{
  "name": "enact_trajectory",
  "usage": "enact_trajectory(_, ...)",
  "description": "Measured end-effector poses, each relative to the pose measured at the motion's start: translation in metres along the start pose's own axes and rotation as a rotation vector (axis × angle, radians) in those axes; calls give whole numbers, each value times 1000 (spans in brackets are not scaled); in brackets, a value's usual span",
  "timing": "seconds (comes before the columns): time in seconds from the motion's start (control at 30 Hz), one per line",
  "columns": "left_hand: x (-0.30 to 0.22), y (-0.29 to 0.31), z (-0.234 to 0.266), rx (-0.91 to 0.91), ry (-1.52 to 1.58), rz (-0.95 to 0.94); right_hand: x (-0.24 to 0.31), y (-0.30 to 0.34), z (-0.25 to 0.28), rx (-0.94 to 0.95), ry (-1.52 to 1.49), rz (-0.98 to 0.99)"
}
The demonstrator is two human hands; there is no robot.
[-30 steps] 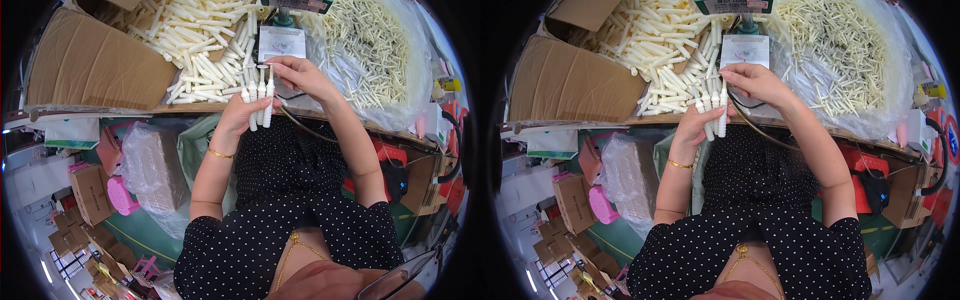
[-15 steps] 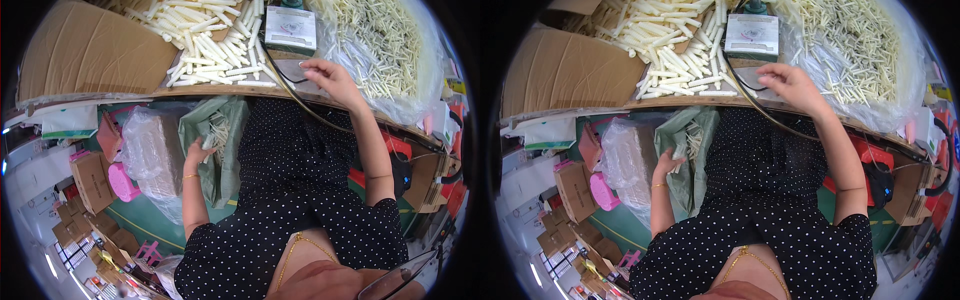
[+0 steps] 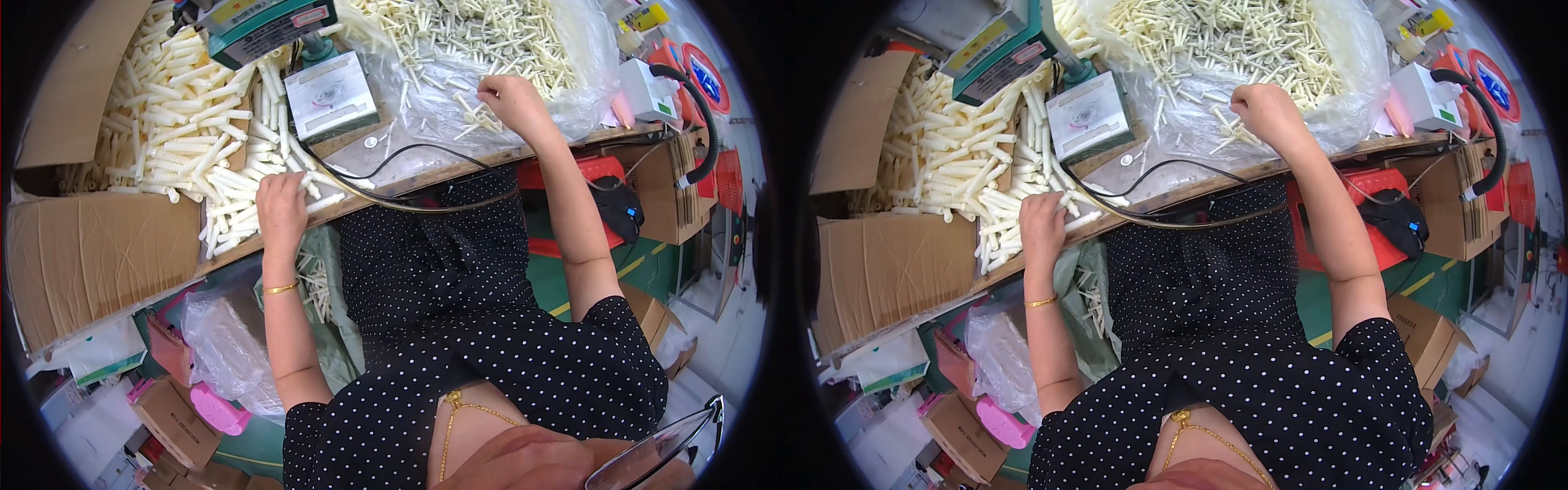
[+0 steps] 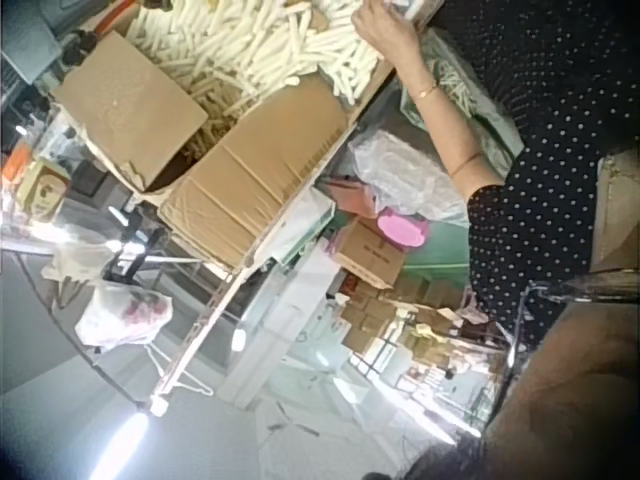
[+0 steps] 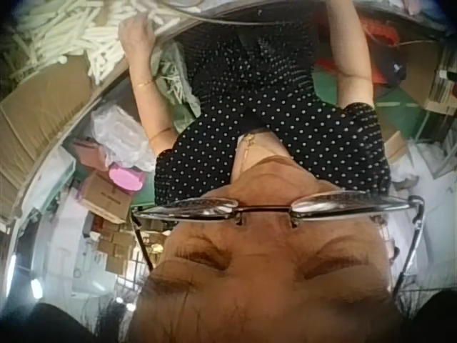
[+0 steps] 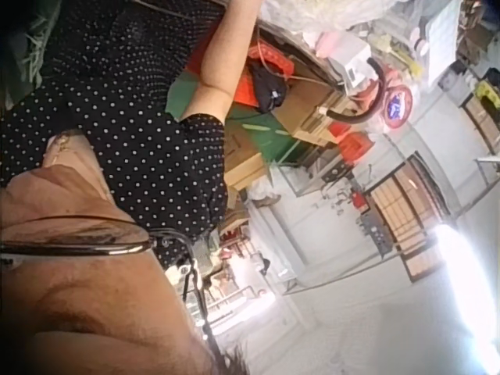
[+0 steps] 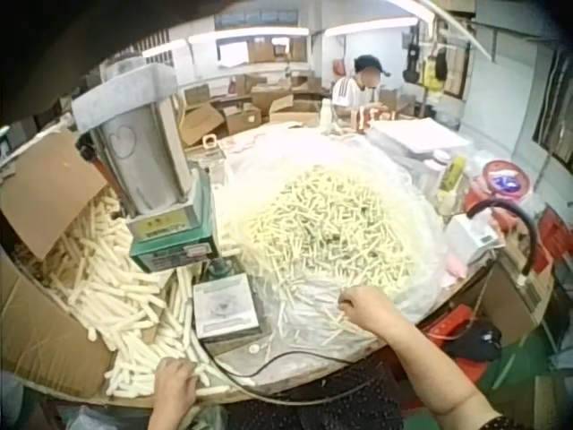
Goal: The recorder is assembling small white plastic dispenser components by attaching tips to tubes and weighing/counting them.
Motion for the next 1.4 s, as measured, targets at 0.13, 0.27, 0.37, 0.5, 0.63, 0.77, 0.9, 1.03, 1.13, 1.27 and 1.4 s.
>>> enact_trajectory(0.13,14,2,14,-270,558,101,-3,-13,-15,52,96,-89)
enact_trajectory(0.27,-3,-21,-11,-151,1223,219,-10,-37,-27,-110,107,203)
enact_trajectory(0.37,-39,-37,-36,95,1318,211,40,-32,-5,-37,-512,221)
enact_trajectory(0.5,-83,-63,-64,235,1546,71,81,-20,-25,28,-1181,338)
enact_trajectory(0.63,-83,-65,-62,203,1604,51,86,-22,-35,36,-1229,390)
enact_trajectory(0.77,-83,-64,-61,213,1616,39,78,-26,-34,6,-1310,362)
enact_trajectory(0.9,-85,-66,-58,226,1613,35,83,-24,-39,53,-1255,393)
enact_trajectory(1.03,-90,-70,-60,247,1733,4,93,-17,-41,101,-1200,421)
enact_trajectory(1.13,-93,-67,-64,246,1724,-29,97,-17,-41,110,-1188,453)
enact_trajectory(1.27,-85,-73,-44,188,1276,-16,97,-21,-34,46,-1029,470)
enact_trajectory(1.4,-97,-90,-4,74,780,-120,132,8,6,-218,-562,772)
Point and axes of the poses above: each hand's wrist, its own y-axis away from the middle knuckle, its own z-axis out of the back of the hand, x = y × z, the point moved 8 cm from there along -y, towards the middle knuckle, and after that the axes turned 15 degrees about x, right-handed, at the moved point
